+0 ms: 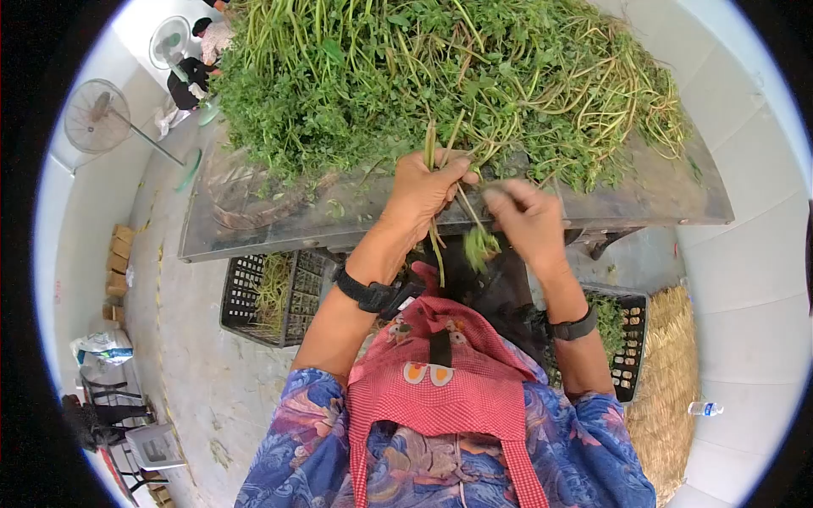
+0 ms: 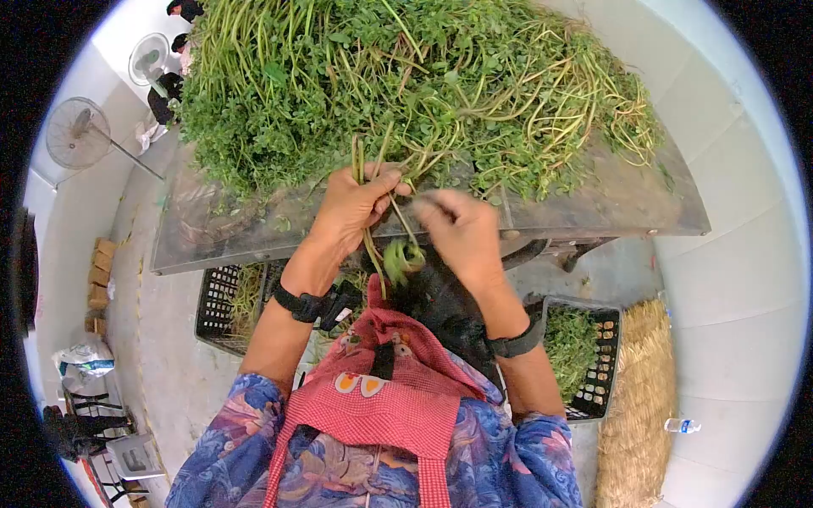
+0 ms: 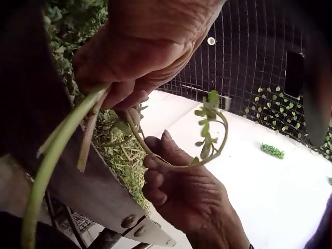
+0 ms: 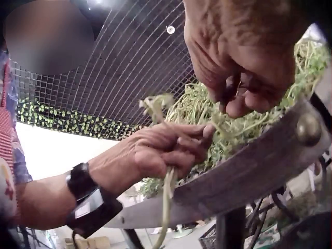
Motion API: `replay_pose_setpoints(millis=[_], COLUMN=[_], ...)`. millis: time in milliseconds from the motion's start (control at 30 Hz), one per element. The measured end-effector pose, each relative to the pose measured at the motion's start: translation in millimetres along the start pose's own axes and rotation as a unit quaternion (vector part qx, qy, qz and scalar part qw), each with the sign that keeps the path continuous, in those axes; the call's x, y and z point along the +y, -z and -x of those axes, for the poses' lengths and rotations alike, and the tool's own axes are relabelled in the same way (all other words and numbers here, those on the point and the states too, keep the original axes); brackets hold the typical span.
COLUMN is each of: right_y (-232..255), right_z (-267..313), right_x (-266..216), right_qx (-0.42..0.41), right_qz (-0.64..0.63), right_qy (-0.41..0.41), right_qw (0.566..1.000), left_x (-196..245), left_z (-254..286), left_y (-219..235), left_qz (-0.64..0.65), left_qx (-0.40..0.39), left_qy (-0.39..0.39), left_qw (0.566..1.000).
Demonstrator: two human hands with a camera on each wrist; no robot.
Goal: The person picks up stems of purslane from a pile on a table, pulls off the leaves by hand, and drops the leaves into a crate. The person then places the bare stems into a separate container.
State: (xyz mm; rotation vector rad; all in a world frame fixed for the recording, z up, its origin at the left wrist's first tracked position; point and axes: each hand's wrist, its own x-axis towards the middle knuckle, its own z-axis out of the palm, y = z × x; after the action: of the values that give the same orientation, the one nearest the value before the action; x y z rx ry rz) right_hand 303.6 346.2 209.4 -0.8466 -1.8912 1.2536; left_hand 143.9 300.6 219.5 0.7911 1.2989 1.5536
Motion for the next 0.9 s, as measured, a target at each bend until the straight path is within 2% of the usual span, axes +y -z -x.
replay_pose_setpoints(millis=[33, 67, 100, 167, 200, 333, 433, 467, 500, 533, 567, 600, 633, 667, 700, 733, 767, 900], right_y=[3, 7, 12, 19, 15, 2, 3, 1, -1, -3, -5, -7, -7, -3, 1, 10, 20, 74], right_z=[-5, -10, -16, -28, -35, -55, -57, -56, -55, -53, -52, -49, -47, -46, -50, -60, -72, -103], right_x=[-2, -5, -13, -22, -19, -7, -9, -9, -9, -11, -13, -20, -28, -39, -37, -32, -28, 0], right_qx=[0.081, 0.113, 0.113, 0.06, 0.053, 0.02, 0.017, 0.016, 0.042, 0.067, 0.066, 0.083, 0.096, 0.111, 0.111, 0.129, 0.144, 0.187], right_qz=[0.025, -0.029, -0.029, -0.117, -0.18, -0.271, -0.247, -0.247, -0.172, -0.096, -0.095, -0.075, -0.054, -0.017, -0.019, -0.074, -0.127, -0.105], right_qy=[0.037, -0.006, -0.007, -0.122, -0.13, -0.12, -0.112, -0.113, -0.024, 0.066, 0.067, 0.16, 0.252, 0.207, 0.204, 0.136, 0.073, 0.01], right_qw=[0.996, 0.993, 0.993, 0.984, 0.974, 0.955, 0.963, 0.962, 0.984, 0.991, 0.991, 0.981, 0.961, 0.972, 0.973, 0.979, 0.979, 0.977], left_x=[1, 3, 4, 6, 7, 7, 3, 3, 3, -1, -8, -13, -9, -2, 5, 11, 20, 42], left_z=[0, 1, 1, 2, 1, -1, -9, -11, -13, -19, -29, -33, -29, -26, -22, -17, -11, 21], left_y=[1, 1, 1, -2, -4, -6, -6, -7, -8, -7, -4, -2, -2, -1, 2, 10, 15, 37], left_qz=[-0.001, 0.002, 0.006, 0.004, 0.002, 0.002, -0.026, -0.08, -0.134, -0.134, -0.173, -0.21, -0.208, -0.118, -0.029, 0.054, 0.053, 0.083], left_qx=[0.002, 0.002, 0.001, -0.01, -0.019, -0.035, -0.039, -0.016, 0.007, 0.008, 0.046, 0.084, 0.09, 0.093, 0.092, 0.038, 0.038, 0.05], left_qy=[0.001, 0.003, 0.005, 0.016, 0.025, 0.016, -0.026, -0.052, -0.078, -0.078, -0.139, -0.198, -0.197, -0.131, -0.062, -0.06, -0.061, -0.049], left_qw=[1.0, 1.0, 1.0, 1.0, 1.0, 0.999, 0.999, 0.995, 0.988, 0.988, 0.974, 0.954, 0.954, 0.98, 0.993, 0.996, 0.996, 0.994])
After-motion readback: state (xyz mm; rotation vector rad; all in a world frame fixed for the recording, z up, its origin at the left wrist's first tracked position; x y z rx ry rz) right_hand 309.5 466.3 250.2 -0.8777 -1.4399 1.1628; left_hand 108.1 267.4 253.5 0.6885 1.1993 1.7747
